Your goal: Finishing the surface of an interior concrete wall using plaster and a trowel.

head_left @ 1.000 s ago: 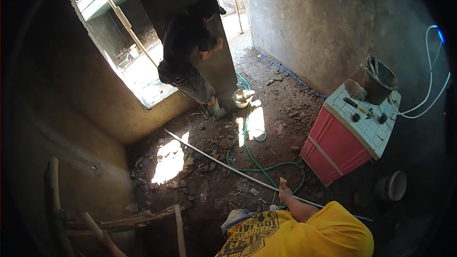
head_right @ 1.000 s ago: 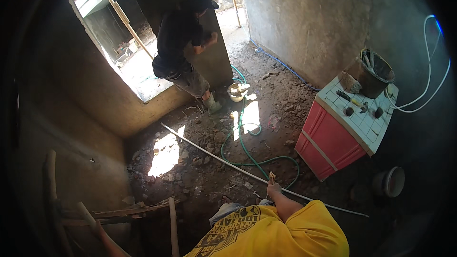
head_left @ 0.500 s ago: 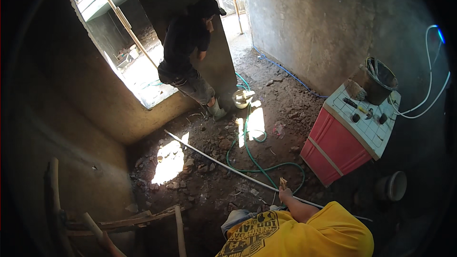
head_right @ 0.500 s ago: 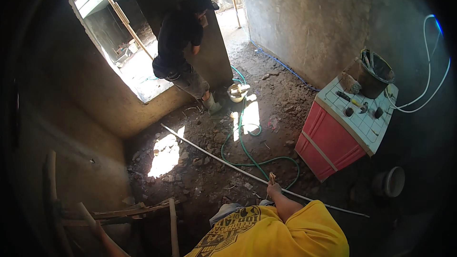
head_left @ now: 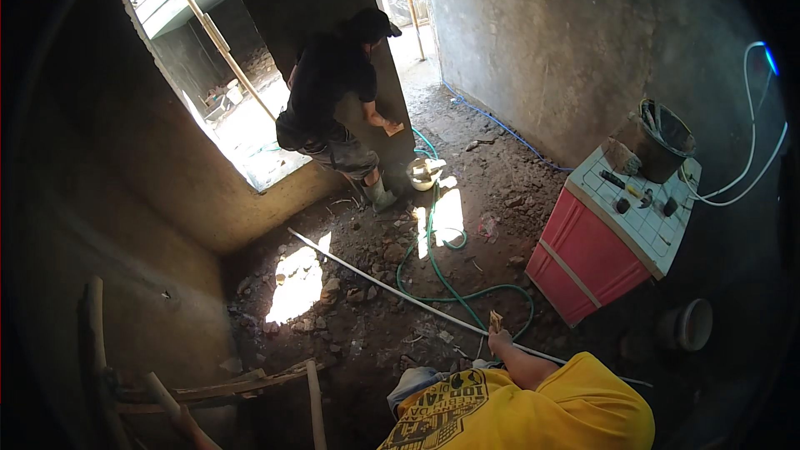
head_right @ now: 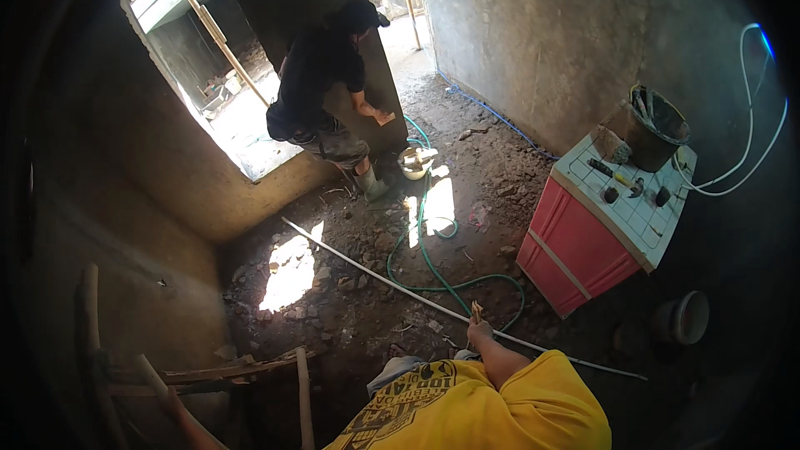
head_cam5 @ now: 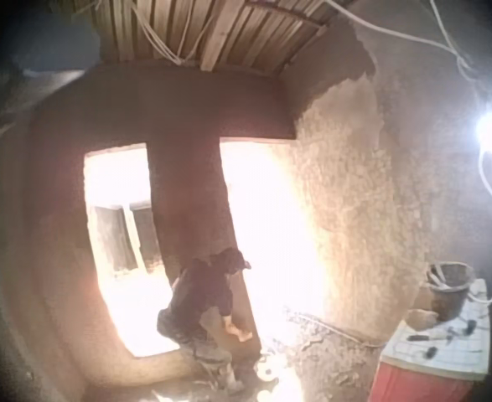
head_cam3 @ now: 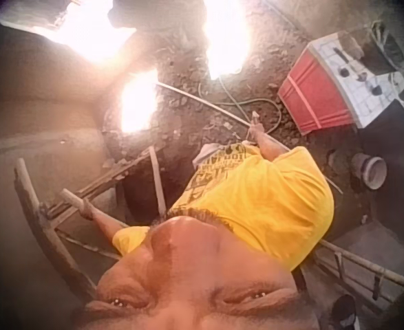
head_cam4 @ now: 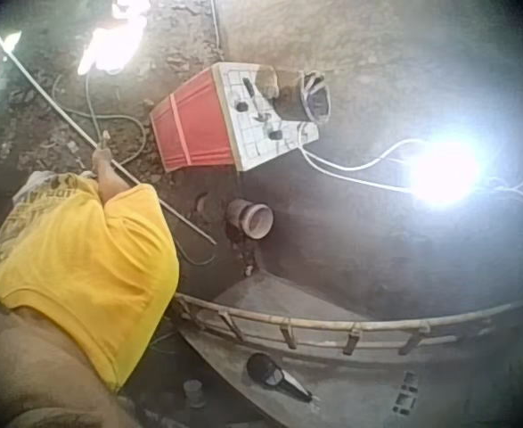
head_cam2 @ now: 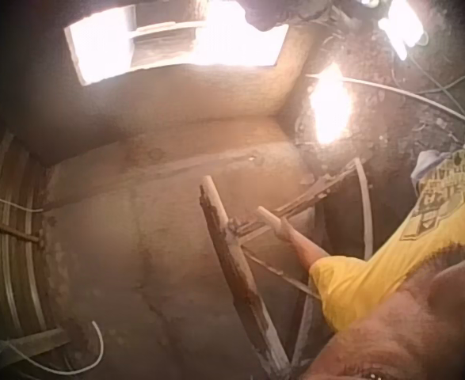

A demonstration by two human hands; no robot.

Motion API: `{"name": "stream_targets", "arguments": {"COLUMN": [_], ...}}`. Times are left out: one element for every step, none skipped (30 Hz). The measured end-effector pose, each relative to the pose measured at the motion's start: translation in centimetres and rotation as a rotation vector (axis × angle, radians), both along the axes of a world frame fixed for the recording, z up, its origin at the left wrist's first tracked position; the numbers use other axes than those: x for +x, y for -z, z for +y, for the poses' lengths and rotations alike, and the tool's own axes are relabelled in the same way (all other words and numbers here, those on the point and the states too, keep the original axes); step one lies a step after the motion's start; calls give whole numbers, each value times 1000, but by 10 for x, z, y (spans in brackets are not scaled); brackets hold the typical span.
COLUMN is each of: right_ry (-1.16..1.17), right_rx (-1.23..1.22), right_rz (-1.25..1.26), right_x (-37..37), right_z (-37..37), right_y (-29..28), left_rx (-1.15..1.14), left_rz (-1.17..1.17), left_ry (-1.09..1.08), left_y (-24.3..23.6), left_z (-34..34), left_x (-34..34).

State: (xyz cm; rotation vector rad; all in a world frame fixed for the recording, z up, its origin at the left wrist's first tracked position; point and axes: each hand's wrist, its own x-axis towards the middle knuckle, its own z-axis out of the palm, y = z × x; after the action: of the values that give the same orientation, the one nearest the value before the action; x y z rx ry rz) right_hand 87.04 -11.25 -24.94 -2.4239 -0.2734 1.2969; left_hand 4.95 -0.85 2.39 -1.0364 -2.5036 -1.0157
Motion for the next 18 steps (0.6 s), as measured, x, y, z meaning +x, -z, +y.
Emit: {"name": "stream_targets", "arguments": {"right_ry": [17, 13, 23, 31, 36, 39, 43, 41, 32, 23, 21, 32, 43, 48, 34, 21, 19, 31], "right_rx": [2, 4, 28, 52, 51, 52, 54, 55, 61, 67, 69, 34, -1, 1, -4, -10, -8, -2], "right_rz": [9, 7, 34, 62, 61, 46, 31, 32, 13, -6, -7, 20, 47, 42, 24, 5, 1, 2], "right_x": [1, 0, -1, -2, -1, 1, 3, 2, 1, 1, 0, -2, -2, -1, 1, 3, 2, 2], "right_z": [-1, -1, 0, 1, 0, -1, -2, -3, -3, -2, -1, 1, 3, 2, 0, -2, -3, -3], "right_y": [3, -1, -8, -12, -7, 1, 6, 8, 9, 9, 5, -2, -6, -2, 6, 11, 12, 11], "left_rx": [-33, -61, -59, -44, -32, -32, -35, -37, -35, -43, -51, -48, -15, 19, 21, -2, -23, -22], "left_rz": [2, 1, -1, -31, -61, -62, -50, -36, -36, -38, -41, -42, -2, 36, 31, 10, -8, -13], "left_ry": [-4, -16, -20, -13, 4, 8, -22, -58, -59, -58, -59, -61, -34, 0, 5, 12, 13, 11], "left_y": [0, 1, 2, 2, 2, 2, 3, 2, 4, 3, 3, 4, 5, 6, 6, 6, 6, 7], "left_z": [2, -1, -4, -7, -3, 0, 2, 2, 1, 1, -1, -2, -5, -3, -1, 2, 1, 1], "left_x": [1, -1, -5, -8, -5, -3, 0, 3, -2, -3, -5, -6, -7, -4, -2, 1, 2, 2]}}
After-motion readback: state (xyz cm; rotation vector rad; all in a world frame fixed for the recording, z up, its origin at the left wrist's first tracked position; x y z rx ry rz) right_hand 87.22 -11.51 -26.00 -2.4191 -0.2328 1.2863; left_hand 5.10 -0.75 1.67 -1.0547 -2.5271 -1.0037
